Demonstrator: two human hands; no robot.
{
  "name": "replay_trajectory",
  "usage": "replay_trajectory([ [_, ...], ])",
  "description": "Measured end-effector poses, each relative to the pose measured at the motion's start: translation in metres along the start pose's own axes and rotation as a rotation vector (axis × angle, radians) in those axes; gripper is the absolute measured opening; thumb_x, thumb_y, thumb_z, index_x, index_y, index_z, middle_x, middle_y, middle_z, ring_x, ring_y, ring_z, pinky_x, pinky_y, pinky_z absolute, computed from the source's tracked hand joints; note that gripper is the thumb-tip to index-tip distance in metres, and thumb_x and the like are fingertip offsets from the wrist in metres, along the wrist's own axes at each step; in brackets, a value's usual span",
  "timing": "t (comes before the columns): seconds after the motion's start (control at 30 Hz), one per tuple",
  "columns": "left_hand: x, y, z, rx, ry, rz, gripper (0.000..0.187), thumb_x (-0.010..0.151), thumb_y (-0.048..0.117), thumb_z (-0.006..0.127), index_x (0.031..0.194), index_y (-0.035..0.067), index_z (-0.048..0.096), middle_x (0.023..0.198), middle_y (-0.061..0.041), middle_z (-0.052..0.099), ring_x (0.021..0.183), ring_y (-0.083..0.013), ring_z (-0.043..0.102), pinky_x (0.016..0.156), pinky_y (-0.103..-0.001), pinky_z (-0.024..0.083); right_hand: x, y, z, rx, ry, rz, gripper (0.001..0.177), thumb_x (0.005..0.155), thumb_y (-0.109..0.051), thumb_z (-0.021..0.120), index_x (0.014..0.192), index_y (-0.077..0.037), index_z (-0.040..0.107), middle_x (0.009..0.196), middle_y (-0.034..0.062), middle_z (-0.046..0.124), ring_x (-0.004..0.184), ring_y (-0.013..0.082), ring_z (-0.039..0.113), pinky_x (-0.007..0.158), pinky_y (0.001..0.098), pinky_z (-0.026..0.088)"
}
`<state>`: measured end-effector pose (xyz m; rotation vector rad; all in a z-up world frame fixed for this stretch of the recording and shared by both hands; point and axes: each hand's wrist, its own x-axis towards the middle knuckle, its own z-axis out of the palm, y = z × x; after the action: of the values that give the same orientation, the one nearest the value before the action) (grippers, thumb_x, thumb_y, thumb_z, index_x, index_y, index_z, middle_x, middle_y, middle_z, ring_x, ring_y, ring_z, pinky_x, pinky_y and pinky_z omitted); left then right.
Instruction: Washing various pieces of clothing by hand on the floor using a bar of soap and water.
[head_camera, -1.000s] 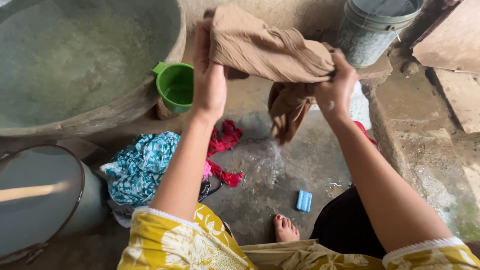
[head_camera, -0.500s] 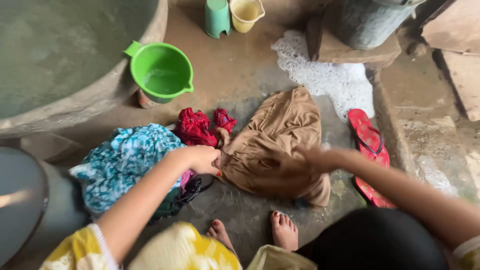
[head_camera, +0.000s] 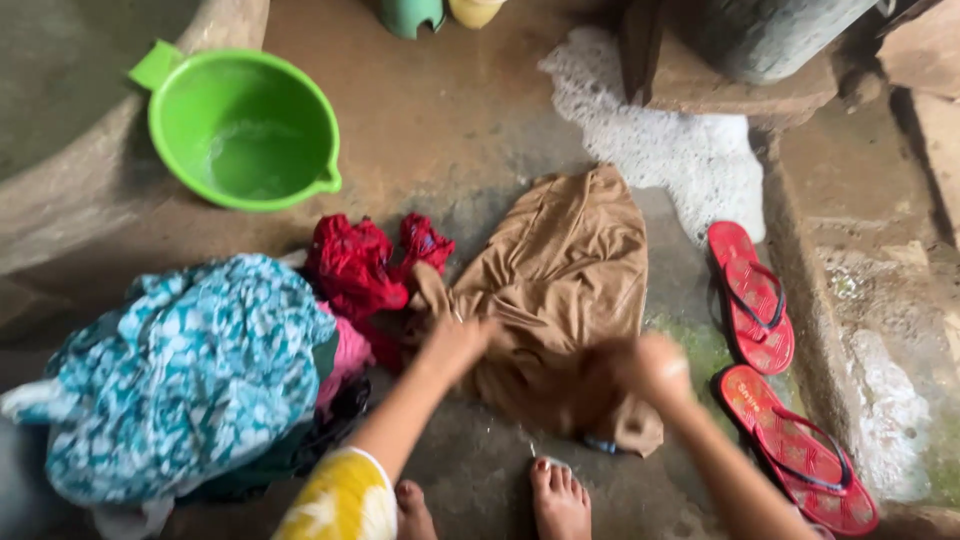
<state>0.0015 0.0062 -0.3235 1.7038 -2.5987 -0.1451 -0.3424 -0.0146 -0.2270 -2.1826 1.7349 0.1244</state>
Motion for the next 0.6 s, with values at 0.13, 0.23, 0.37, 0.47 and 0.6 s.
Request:
replay_trajectory([
  [0.13, 0.005, -0.031, -0.178, -0.383, 0.433, -0.343, 0.015, 0.101, 0.010, 0.058, 0.102, 0.013, 0.072, 0.099, -0.013, 0.069, 0.088, -0.0344, 0.069, 0.079, -0.049, 0.054, 0.000, -0.023, -0.097, 0.597, 0.655, 0.081, 0.013, 0.100, -0.007, 0.064, 0.101, 0.002, 0.073, 0.077, 0.0181, 0.068, 0.067, 0.0140, 0.057, 0.060, 0.0358, 0.048],
  [0.23, -0.004, -0.017, -0.264, -0.331, 0.706, -0.275, 0.023, 0.090, 0.000, 0.061, 0.104, 0.014, 0.072, 0.094, -0.012, 0.065, 0.084, -0.0371, 0.065, 0.079, -0.051, 0.050, -0.035, -0.081, -0.123, 0.673, 0.756, 0.019, 0.011, 0.101, -0.002, 0.064, 0.107, 0.003, 0.070, 0.081, 0.0172, 0.065, 0.072, 0.0132, 0.054, 0.064, 0.0336, 0.046],
  [0.37, -0.040, -0.018, -0.242, -0.331, 0.710, -0.266, 0.024, 0.084, -0.003, 0.062, 0.101, 0.012, 0.069, 0.094, -0.013, 0.061, 0.088, -0.0387, 0.061, 0.079, -0.052, 0.047, -0.072, -0.105, -0.061, 0.613, 0.778, -0.178, 0.007, 0.100, -0.001, 0.060, 0.103, 0.002, 0.066, 0.091, 0.0174, 0.067, 0.078, 0.0211, 0.067, 0.070, 0.0368, 0.052],
  [0.47, -0.096, -0.026, -0.154, -0.357, 0.340, -0.225, 0.017, 0.078, 0.000, 0.064, 0.088, 0.013, 0.067, 0.099, -0.013, 0.063, 0.094, -0.0397, 0.061, 0.080, -0.051, 0.048, -0.097, -0.095, 0.001, 0.398, 0.012, -0.135, 0.011, 0.088, -0.014, 0.071, 0.095, -0.006, 0.073, 0.082, 0.0192, 0.071, 0.066, 0.0316, 0.067, 0.064, 0.0443, 0.054],
  [0.6, -0.162, -0.025, -0.054, -0.497, -0.736, -0.282, 0.033, 0.079, 0.012, 0.072, 0.111, 0.019, 0.071, 0.104, -0.013, 0.075, 0.096, -0.0297, 0.073, 0.084, -0.043, 0.057, -0.116, -0.057, 0.053, 0.431, -0.334, -0.219, 0.022, 0.089, -0.019, 0.069, 0.110, -0.014, 0.070, 0.098, 0.0134, 0.075, 0.084, 0.0295, 0.073, 0.076, 0.0416, 0.058],
])
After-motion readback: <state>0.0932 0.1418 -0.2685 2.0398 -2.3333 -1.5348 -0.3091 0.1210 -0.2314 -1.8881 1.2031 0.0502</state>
